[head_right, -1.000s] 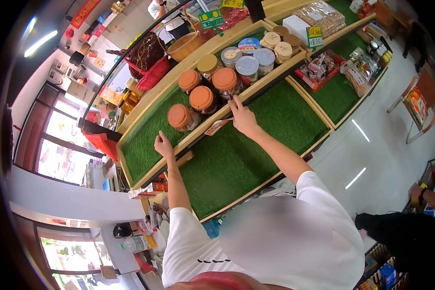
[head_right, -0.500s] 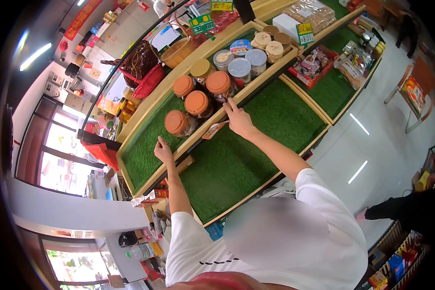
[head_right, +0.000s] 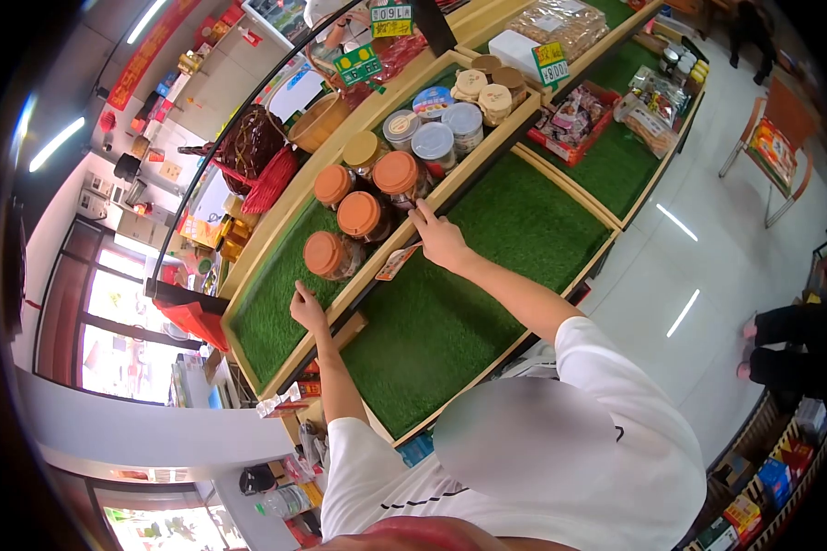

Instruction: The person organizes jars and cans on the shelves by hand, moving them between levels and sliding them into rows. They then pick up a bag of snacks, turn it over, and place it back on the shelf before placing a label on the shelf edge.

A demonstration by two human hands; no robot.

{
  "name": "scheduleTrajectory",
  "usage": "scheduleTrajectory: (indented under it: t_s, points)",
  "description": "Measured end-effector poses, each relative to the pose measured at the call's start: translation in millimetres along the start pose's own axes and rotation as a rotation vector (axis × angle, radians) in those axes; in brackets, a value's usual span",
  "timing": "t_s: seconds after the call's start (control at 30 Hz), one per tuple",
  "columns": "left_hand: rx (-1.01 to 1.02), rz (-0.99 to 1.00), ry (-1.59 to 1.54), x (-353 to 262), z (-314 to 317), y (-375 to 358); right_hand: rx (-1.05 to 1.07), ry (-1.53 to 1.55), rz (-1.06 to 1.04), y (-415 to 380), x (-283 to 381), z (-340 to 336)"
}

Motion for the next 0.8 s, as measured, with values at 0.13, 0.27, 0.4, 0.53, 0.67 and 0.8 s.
scheduleTrajectory:
  t_s: [0.13,0.27,0.4,0.53,0.67,0.8]
  points:
    - [-0.062,0.066,0.007,1.7,1.8,-0.4,0.001,-0.001,-0.005,-0.3,0.1,-1.3]
    - [-0.1,0.137,0.038,-2.3,4.8,-2.3,0.005,-0.018,-0.014,1.1,-3.0,0.5]
    - [0.094,0.013,0.189,3.0,5.9,1.9,-0.003,-0.007,-0.027,1.8,-5.4,0.9]
    - [0.181,-0.002,0.222,0.4,3.7,1.6,-0.01,-0.009,-0.024,0.9,-5.7,2.2]
    - [0.179,-0.015,0.239,1.6,4.6,1.6,-0.014,-0.006,-0.024,2.8,-8.3,3.8]
    - [0.087,0.047,0.238,1.2,5.3,-1.2,-0.02,-0.002,-0.025,1.6,-7.9,1.4]
Point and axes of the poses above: each hand's wrist, its own y-axis towards the middle knuckle, its own z-axis out of the palm, x = y × z, the point moved 1 cm from there along y, towards the middle knuckle, and after that the axes turned 4 degrees about y, right-handed, at the moved point
